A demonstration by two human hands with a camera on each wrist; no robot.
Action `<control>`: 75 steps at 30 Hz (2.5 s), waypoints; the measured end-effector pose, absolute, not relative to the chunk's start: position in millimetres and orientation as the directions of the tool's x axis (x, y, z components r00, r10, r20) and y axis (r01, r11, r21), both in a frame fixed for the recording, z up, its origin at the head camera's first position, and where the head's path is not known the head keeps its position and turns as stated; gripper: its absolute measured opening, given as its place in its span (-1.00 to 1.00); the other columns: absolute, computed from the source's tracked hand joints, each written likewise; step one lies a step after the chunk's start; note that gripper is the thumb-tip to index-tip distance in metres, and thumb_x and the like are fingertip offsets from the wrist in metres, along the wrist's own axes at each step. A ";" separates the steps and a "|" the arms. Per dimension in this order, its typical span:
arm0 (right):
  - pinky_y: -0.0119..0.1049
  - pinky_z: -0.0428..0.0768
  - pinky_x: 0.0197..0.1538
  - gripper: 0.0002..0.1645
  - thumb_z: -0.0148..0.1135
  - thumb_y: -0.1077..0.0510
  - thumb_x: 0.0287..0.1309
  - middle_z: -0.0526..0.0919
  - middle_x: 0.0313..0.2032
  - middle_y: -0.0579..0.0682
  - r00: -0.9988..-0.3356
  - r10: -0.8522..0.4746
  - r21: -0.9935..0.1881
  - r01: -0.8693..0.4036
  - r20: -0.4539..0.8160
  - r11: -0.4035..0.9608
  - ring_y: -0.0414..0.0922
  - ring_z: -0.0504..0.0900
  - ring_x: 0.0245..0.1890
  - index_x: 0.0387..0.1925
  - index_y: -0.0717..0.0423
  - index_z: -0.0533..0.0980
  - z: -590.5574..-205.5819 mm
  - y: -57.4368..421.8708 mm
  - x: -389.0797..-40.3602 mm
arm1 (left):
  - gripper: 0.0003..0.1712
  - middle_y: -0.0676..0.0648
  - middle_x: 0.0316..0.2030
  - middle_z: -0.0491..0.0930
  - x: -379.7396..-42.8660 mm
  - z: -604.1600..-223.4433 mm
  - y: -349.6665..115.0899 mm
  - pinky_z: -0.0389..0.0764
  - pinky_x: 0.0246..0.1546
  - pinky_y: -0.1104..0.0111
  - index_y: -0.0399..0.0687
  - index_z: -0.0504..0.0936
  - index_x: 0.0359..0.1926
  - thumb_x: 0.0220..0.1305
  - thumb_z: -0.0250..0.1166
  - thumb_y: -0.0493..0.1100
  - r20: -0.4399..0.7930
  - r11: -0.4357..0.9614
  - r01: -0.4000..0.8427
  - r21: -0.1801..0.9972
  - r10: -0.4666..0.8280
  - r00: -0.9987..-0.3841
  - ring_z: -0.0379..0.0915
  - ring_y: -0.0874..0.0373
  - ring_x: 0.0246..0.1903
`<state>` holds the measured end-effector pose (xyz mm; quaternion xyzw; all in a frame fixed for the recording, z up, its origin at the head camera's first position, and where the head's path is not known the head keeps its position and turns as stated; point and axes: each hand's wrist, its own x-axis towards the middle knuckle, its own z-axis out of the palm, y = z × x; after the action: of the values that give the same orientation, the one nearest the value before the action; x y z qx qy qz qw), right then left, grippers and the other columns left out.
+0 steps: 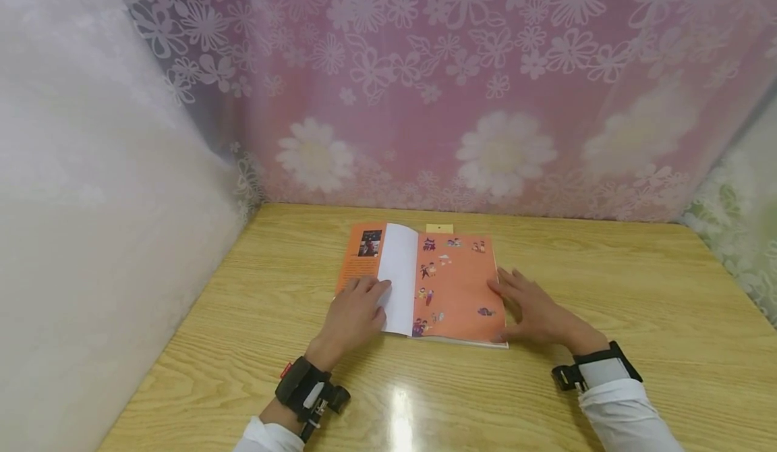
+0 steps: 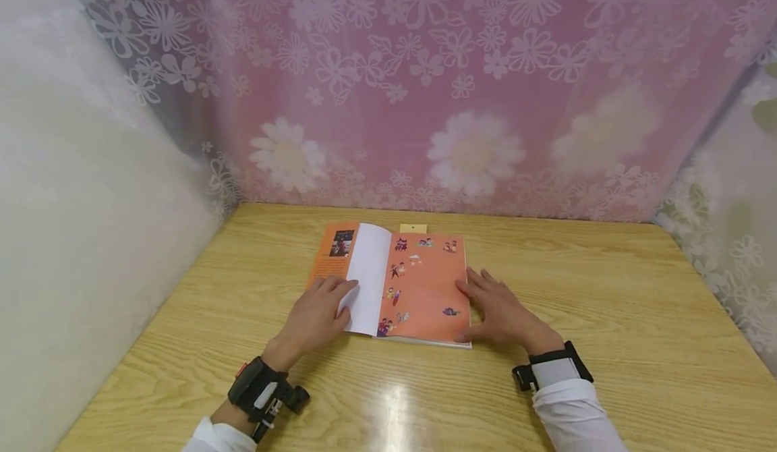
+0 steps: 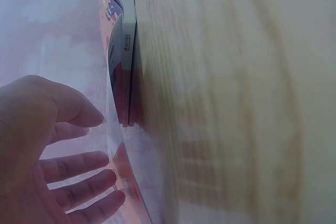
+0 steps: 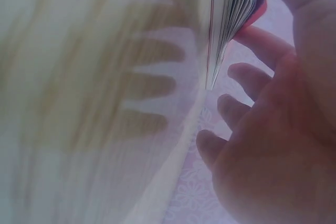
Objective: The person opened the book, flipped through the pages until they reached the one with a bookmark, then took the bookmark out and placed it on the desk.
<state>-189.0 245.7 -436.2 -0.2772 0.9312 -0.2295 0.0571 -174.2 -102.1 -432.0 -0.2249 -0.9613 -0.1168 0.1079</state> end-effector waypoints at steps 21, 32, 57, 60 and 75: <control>0.26 0.21 0.14 0.02 0.24 -0.40 -0.22 0.08 0.33 0.29 -0.877 -0.462 -0.455 -0.469 0.134 0.757 0.26 0.04 0.27 0.23 0.05 0.28 -433.8 242.1 -191.5 | -0.51 -0.08 0.01 0.49 -173.7 -432.3 -91.6 0.41 0.02 0.21 0.02 0.43 0.15 0.14 0.08 -0.07 0.326 0.818 0.540 0.198 0.464 -0.823 0.34 0.02 0.00; 0.31 0.12 0.11 -0.07 0.29 -0.29 -0.18 0.06 0.32 0.31 -0.857 -0.444 -0.497 -0.513 0.260 0.700 0.29 0.02 0.25 0.21 0.04 0.30 -427.6 233.9 -193.0 | -0.20 -0.09 0.14 0.40 -173.0 -429.7 -75.7 0.34 0.07 0.11 0.09 0.36 0.20 0.06 0.02 0.44 0.339 0.784 0.591 0.190 0.513 -0.789 0.25 0.02 0.11; 0.35 0.13 0.08 0.01 0.34 -0.29 -0.25 0.00 0.35 0.29 -0.852 -0.422 -0.533 -0.523 0.310 0.665 0.27 -0.02 0.27 0.28 -0.09 0.22 -413.8 212.3 -187.9 | -0.20 -0.07 0.22 0.31 -172.2 -418.1 -62.5 0.38 0.06 0.10 0.13 0.24 0.27 0.04 0.14 0.33 0.374 0.742 0.656 0.139 0.574 -0.729 0.22 0.04 0.15; 0.36 0.13 0.08 0.08 0.35 -0.29 -0.26 -0.03 0.35 0.30 -0.848 -0.428 -0.531 -0.530 0.313 0.661 0.28 -0.03 0.28 0.32 -0.12 0.13 -415.7 211.3 -187.5 | -0.19 -0.08 0.23 0.31 -171.5 -417.9 -68.3 0.37 0.07 0.10 0.09 0.22 0.29 0.02 0.19 0.24 0.389 0.741 0.655 0.149 0.565 -0.728 0.22 0.02 0.16; 0.38 0.07 0.13 0.15 0.29 -0.40 -0.28 -0.09 0.38 0.26 -0.898 -0.385 -0.516 -0.438 0.213 0.736 0.30 -0.06 0.29 0.35 -0.12 0.07 -425.0 214.7 -183.5 | 0.07 -0.19 0.24 0.27 -172.1 -417.9 -97.5 0.42 0.01 0.11 -0.09 -0.05 0.38 -0.06 0.29 0.13 0.599 0.751 0.635 0.180 0.429 -0.677 0.28 -0.03 0.12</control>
<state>-183.5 214.7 -425.0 -0.2211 0.9305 -0.2883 -0.0459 -172.1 -97.5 -417.9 -0.2969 -0.8956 -0.1902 0.2711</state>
